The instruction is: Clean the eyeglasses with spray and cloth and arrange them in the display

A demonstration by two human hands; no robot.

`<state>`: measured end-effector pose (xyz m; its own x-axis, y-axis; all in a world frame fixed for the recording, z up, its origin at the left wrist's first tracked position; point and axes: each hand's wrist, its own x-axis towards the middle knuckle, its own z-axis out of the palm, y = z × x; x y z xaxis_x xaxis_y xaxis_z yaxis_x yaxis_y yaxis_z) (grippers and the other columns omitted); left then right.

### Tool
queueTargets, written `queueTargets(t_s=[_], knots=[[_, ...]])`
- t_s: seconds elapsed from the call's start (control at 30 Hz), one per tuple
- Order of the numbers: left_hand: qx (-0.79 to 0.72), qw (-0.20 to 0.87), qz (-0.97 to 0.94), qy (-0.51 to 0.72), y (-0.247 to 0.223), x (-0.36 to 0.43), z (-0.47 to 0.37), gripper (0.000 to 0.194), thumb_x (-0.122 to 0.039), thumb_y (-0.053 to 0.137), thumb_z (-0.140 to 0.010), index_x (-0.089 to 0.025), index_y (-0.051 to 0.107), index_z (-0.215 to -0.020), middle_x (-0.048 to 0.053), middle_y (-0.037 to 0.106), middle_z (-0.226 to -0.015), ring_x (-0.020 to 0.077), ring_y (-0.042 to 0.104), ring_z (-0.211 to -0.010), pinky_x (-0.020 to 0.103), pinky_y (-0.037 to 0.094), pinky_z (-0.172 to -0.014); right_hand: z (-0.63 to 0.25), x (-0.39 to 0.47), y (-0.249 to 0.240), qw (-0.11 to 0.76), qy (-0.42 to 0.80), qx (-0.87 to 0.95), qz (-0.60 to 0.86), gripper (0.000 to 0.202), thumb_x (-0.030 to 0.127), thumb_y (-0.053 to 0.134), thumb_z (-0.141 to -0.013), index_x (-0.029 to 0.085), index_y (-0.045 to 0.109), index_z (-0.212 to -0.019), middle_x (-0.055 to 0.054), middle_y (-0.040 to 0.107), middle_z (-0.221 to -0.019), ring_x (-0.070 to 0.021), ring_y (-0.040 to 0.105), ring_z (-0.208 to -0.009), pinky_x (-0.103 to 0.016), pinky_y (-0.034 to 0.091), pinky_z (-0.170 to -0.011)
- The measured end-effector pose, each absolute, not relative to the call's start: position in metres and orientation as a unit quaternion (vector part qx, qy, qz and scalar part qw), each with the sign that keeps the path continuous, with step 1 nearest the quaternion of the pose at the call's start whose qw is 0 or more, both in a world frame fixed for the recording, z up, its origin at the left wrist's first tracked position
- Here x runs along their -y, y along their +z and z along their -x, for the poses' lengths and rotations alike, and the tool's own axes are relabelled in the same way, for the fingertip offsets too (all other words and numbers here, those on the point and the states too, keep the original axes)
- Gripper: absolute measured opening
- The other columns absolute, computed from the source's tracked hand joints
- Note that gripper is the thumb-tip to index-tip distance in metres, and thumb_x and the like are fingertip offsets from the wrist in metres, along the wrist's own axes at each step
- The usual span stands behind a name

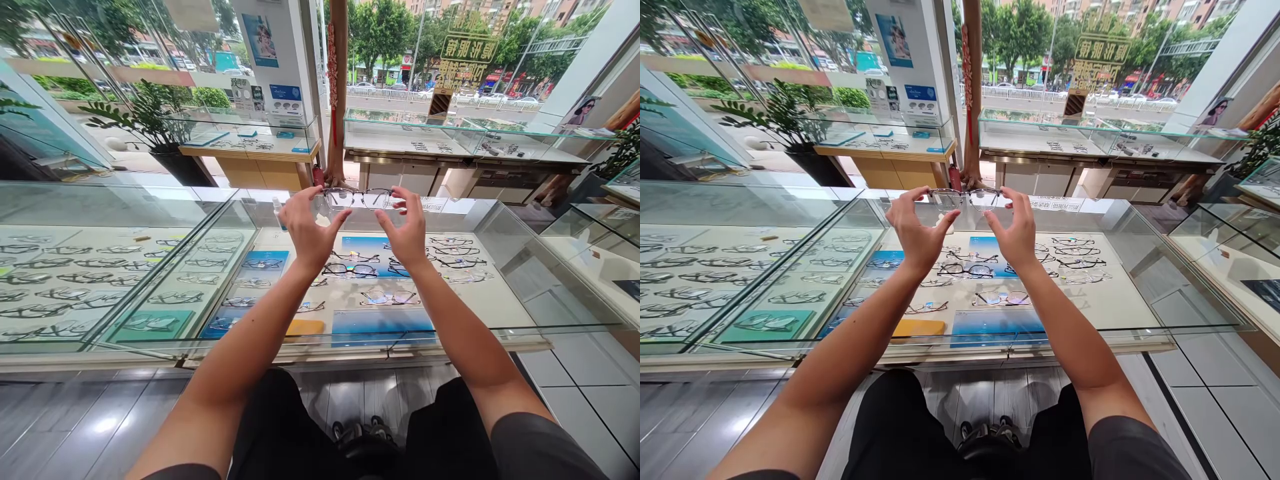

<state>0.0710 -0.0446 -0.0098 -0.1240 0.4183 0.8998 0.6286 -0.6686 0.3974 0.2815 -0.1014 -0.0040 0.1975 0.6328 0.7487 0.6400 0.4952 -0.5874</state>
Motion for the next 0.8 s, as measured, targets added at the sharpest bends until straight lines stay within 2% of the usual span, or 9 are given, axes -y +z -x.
queueTargets(t_s=[0.27,0.5,0.8], knots=[[0.411,0.043,0.669,-0.617,-0.012,0.041,-0.071,0.068,-0.076,0.082,-0.086,-0.026,0.068,-0.131,0.011,0.079,-0.132,0.036,0.07,-0.126,0.052,0.041,-0.114,-0.281,0.098,-0.008,0.598,-0.1,0.641,0.47,0.046,0.042,0.071,-0.103,0.039,0.055,-0.146,-0.008,0.067,-0.137,-0.0305,0.069,-0.111,-0.056,0.061,-0.1],[0.393,0.06,0.66,-0.637,-0.011,0.042,-0.07,0.068,-0.069,0.087,-0.085,-0.026,0.066,-0.133,0.013,0.076,-0.129,0.0361,0.069,-0.122,0.053,0.042,-0.112,-0.284,0.094,-0.011,0.595,-0.042,0.64,0.485,0.047,0.044,0.073,-0.101,0.036,0.058,-0.145,-0.009,0.071,-0.14,-0.0302,0.072,-0.113,-0.056,0.061,-0.102],[0.375,0.074,0.664,-0.643,-0.012,0.041,-0.069,0.073,-0.068,0.09,-0.081,-0.025,0.063,-0.134,0.014,0.073,-0.131,0.0387,0.065,-0.128,0.056,0.039,-0.116,-0.285,0.089,-0.016,0.586,0.001,0.64,0.497,0.048,0.045,0.072,-0.102,0.035,0.06,-0.148,-0.01,0.075,-0.141,-0.0308,0.073,-0.114,-0.055,0.061,-0.1]])
